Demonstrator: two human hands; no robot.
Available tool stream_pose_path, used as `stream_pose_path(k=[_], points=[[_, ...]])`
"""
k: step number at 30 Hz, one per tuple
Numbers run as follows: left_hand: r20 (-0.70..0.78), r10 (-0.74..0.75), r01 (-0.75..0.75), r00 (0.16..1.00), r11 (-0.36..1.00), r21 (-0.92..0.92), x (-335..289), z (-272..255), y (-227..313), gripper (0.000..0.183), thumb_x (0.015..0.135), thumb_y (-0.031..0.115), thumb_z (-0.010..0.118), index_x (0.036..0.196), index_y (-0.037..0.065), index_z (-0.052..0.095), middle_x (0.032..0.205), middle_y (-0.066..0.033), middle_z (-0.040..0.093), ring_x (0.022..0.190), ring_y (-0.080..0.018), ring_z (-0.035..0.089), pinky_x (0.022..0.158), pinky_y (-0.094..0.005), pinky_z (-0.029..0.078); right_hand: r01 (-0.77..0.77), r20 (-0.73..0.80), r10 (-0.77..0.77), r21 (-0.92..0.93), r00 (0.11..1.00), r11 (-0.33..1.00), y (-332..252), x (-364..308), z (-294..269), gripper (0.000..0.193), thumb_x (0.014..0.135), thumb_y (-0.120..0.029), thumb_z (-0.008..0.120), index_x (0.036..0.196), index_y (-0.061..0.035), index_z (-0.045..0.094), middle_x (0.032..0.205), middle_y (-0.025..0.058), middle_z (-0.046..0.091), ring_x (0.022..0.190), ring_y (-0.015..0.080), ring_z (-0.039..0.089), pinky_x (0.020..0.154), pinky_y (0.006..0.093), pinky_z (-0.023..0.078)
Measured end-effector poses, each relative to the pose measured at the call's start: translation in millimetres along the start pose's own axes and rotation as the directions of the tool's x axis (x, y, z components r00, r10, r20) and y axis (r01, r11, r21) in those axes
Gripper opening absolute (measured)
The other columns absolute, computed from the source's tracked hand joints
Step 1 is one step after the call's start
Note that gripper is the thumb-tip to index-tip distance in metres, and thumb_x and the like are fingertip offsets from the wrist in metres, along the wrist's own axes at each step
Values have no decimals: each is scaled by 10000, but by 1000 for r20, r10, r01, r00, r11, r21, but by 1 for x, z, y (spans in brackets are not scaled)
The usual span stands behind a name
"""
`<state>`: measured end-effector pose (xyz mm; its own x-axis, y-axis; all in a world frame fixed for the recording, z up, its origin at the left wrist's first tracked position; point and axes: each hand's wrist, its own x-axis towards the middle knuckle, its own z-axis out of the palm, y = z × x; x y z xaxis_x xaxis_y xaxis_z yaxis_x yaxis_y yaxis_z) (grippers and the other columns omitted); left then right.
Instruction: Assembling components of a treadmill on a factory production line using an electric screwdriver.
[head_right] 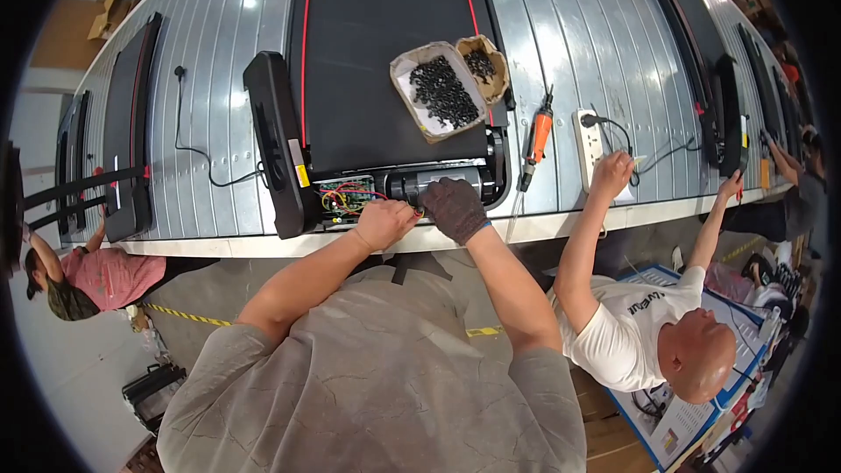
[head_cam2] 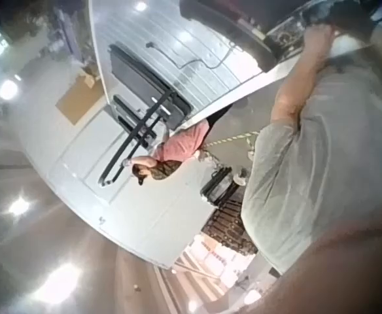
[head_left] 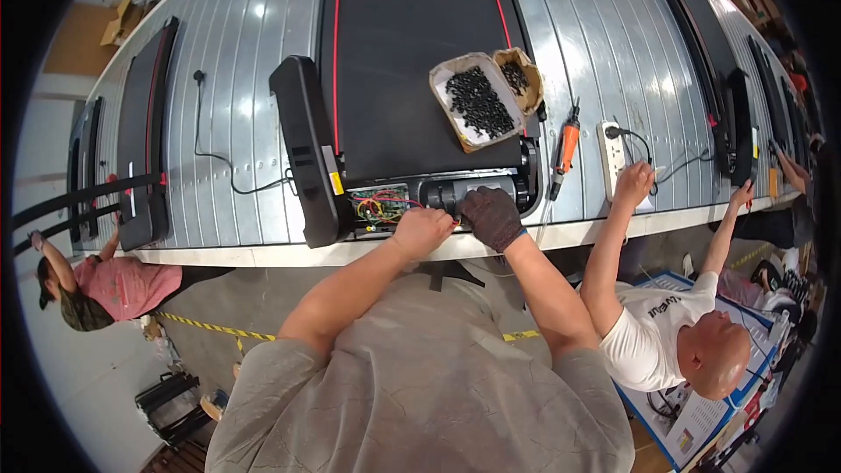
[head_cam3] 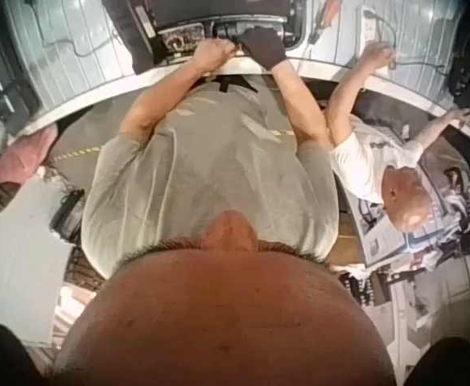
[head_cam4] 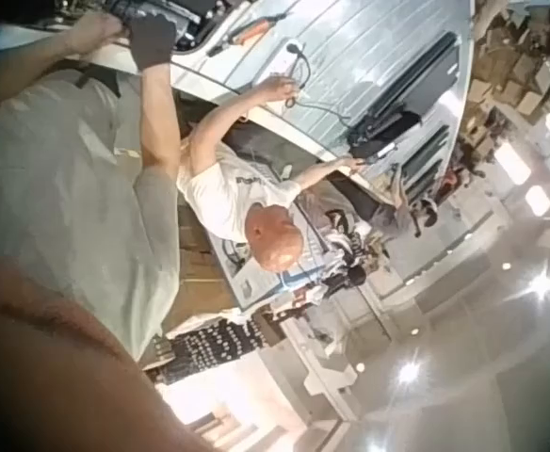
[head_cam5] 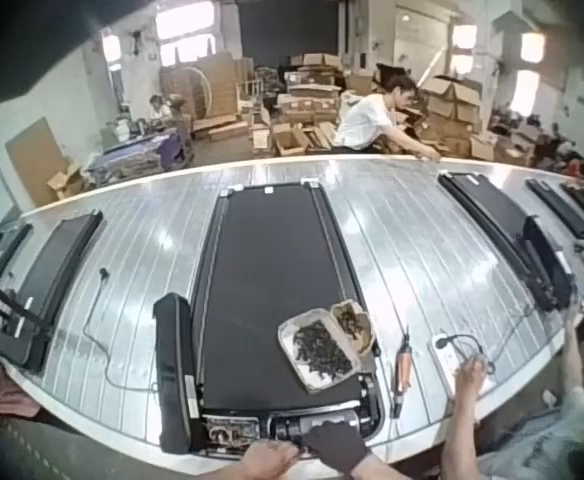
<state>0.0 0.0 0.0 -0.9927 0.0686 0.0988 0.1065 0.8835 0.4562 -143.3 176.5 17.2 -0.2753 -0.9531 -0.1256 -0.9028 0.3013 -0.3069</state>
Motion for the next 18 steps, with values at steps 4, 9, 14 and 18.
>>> stream_pose_path(k=[4,9,14,18], points=[[110,166,-174,980,983,63,19,-3,-1,112,879,252,687,839,150,663,785,-12,657,742,-217,695,651,-384,533,-39,-231,55,75,971,996,0,-16,-11,245,798,-319,768,1010,-217,699,956,12,659,909,246,655,777,429,512],[273,144,-177,951,979,98,43,-9,4,66,871,196,644,861,148,687,828,-11,683,826,-230,702,691,-408,539,53,-302,5,182,953,982,15,-12,-26,275,789,-348,779,1036,-238,730,953,-16,670,899,231,652,767,424,503],[265,-203,208,943,978,11,48,-17,15,173,802,280,757,811,119,693,806,-74,726,802,-299,733,680,-469,563,202,-299,-136,202,944,958,25,-5,-13,197,769,-355,789,947,-277,756,828,-30,656,777,236,639,666,417,498],[292,-260,273,920,962,-4,39,-17,12,270,757,353,803,817,111,700,806,-114,737,804,-326,743,681,-485,575,204,-280,-178,66,943,977,15,1,-13,107,794,-320,743,896,-298,762,760,-22,622,722,237,618,585,441,470]])
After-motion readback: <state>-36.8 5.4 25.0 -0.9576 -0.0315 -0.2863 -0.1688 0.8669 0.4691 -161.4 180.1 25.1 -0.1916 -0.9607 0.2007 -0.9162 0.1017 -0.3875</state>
